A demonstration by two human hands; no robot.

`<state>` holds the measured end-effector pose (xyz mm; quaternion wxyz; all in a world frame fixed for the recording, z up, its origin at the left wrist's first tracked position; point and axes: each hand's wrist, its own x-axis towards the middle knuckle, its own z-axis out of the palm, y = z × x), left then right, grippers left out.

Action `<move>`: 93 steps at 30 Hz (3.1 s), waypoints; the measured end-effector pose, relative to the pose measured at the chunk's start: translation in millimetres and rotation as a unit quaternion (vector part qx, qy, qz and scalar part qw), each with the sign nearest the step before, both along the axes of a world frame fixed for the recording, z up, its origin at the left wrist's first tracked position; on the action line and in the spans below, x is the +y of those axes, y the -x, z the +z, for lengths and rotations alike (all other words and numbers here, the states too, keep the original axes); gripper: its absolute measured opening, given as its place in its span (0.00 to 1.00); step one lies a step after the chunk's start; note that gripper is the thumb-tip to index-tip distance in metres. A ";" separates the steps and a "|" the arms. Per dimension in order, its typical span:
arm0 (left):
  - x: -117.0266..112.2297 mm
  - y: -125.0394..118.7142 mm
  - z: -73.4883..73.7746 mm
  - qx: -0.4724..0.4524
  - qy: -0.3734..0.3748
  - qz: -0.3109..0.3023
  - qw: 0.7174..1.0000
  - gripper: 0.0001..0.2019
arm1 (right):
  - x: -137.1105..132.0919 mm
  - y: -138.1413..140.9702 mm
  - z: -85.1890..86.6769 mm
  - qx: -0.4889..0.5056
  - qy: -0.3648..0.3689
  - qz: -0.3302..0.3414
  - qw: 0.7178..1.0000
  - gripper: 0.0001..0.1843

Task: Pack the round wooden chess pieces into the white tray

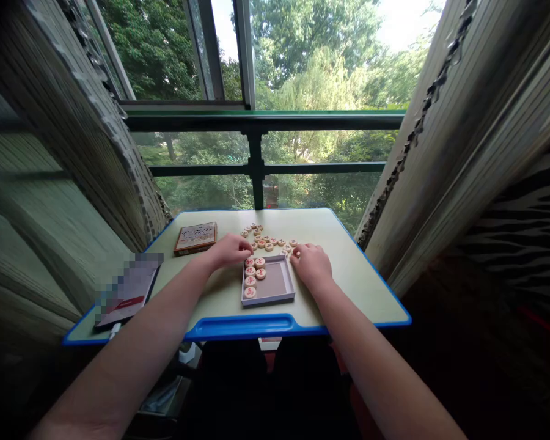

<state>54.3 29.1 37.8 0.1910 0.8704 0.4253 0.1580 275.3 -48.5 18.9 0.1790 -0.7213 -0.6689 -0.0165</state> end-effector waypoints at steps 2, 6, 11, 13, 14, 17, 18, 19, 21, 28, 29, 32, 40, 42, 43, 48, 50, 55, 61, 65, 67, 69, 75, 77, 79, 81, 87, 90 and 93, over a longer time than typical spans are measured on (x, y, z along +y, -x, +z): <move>-1.6 -1.8 0.5 -0.005 0.014 -0.002 1.000 0.15 | -0.8 -0.6 -0.3 -0.005 -0.005 -0.001 1.000 0.09; -3.2 -5.0 -0.6 -0.030 0.050 -0.006 0.998 0.15 | -1.5 -1.2 -2.4 0.025 -0.072 0.022 0.997 0.08; -2.0 -8.0 -5.2 -0.061 0.058 -0.007 0.996 0.15 | -4.2 5.7 -1.0 0.112 -0.232 0.146 0.955 0.08; -1.4 -8.9 -6.4 -0.065 0.059 -0.012 0.996 0.15 | -6.8 10.5 0.0 0.124 -0.249 0.219 0.935 0.06; -1.3 -9.3 -6.7 -0.067 0.058 -0.016 0.996 0.15 | -8.2 12.7 0.4 0.127 -0.248 0.251 0.927 0.05; -1.6 -10.4 -6.3 -0.067 0.049 -0.027 0.996 0.15 | -11.9 18.0 1.6 0.126 -0.225 0.323 0.910 0.05; -1.9 -10.6 -5.9 -0.066 0.047 -0.029 0.996 0.15 | -12.7 19.2 2.0 0.125 -0.219 0.338 0.907 0.05; -2.3 -10.9 -5.4 -0.065 0.044 -0.029 0.997 0.15 | -13.1 20.2 2.5 0.125 -0.214 0.349 0.904 0.05; -3.2 -11.3 -4.3 -0.062 0.039 -0.030 0.997 0.15 | -13.2 22.0 3.1 0.126 -0.208 0.364 0.899 0.05; -3.3 -11.5 -5.5 -0.062 0.033 -0.028 0.997 0.14 | -9.5 26.4 -0.4 0.119 -0.172 0.405 0.890 0.06; -2.8 -11.3 -6.4 -0.064 0.034 -0.030 0.997 0.14 | -9.1 26.5 -1.2 0.116 -0.167 0.406 0.891 0.06; -1.8 -10.8 -8.0 -0.066 0.035 -0.036 0.997 0.14 | -8.2 26.1 -3.0 0.104 -0.154 0.404 0.896 0.06; -3.3 -10.3 -4.7 -0.063 0.032 -0.038 0.997 0.15 | -6.2 25.6 -6.1 0.092 -0.132 0.395 0.904 0.04; -3.8 -10.4 -4.2 -0.062 0.030 -0.034 0.997 0.15 | -6.3 25.8 -5.7 0.092 -0.130 0.394 0.905 0.03; -4.0 -10.4 -3.9 -0.062 0.031 -0.033 0.997 0.15 | -6.5 25.9 -5.3 0.091 -0.128 0.393 0.906 0.03; -4.3 -10.4 -3.5 -0.064 0.035 -0.029 0.997 0.14 | -7.6 26.6 -3.2 0.088 -0.114 0.389 0.910 0.04; -3.6 -10.1 -4.4 -0.065 0.035 -0.029 0.997 0.14 | -7.6 26.6 -3.5 0.090 -0.117 0.388 0.910 0.03; -1.6 -8.9 -6.9 -0.070 0.037 -0.025 0.997 0.14 | -9.1 25.9 -2.5 0.079 -0.112 0.372 0.918 0.03; -1.3 -8.5 -6.3 -0.067 0.042 -0.030 0.996 0.15 | -11.8 26.3 0.5 0.064 -0.096 0.333 0.936 0.05; -1.9 -8.9 -5.2 -0.071 0.038 -0.037 0.996 0.15 | -10.6 27.2 -0.8 0.067 -0.090 0.336 0.935 0.03; -2.3 -8.9 -4.8 -0.069 0.035 -0.039 0.996 0.15 | -9.8 27.2 -1.7 0.069 -0.091 0.339 0.934 0.03; -2.4 -8.8 -4.9 -0.064 0.031 -0.039 0.997 0.15 | -9.3 27.0 -2.0 0.069 -0.091 0.340 0.934 0.03; 1.2 -8.4 -9.3 -0.070 0.027 -0.026 0.997 0.15 | -9.7 26.8 -1.0 0.065 -0.094 0.335 0.935 0.03; 3.4 -7.6 -10.6 -0.079 0.006 -0.005 0.997 0.15 | -9.8 26.9 -1.0 0.064 -0.100 0.335 0.935 0.03; 5.9 -6.2 -11.2 -0.074 -0.035 0.013 0.997 0.15 | -9.8 26.9 -1.2 0.067 -0.107 0.336 0.933 0.03; 8.5 -4.6 -11.6 -0.053 -0.073 0.021 0.996 0.16 | -10.0 26.7 -1.3 0.070 -0.110 0.336 0.933 0.03; 16.1 -4.1 -17.2 -0.004 -0.099 -0.017 0.995 0.19 | -10.0 25.0 0.6 0.070 -0.104 0.331 0.935 0.04; 18.8 -5.0 -21.3 0.011 -0.082 -0.023 0.996 0.18 | -9.6 23.9 1.2 0.076 -0.102 0.336 0.933 0.04; 19.2 -4.7 -22.5 0.022 -0.084 -0.024 0.996 0.17 | -10.5 23.5 0.2 0.084 -0.105 0.333 0.933 0.05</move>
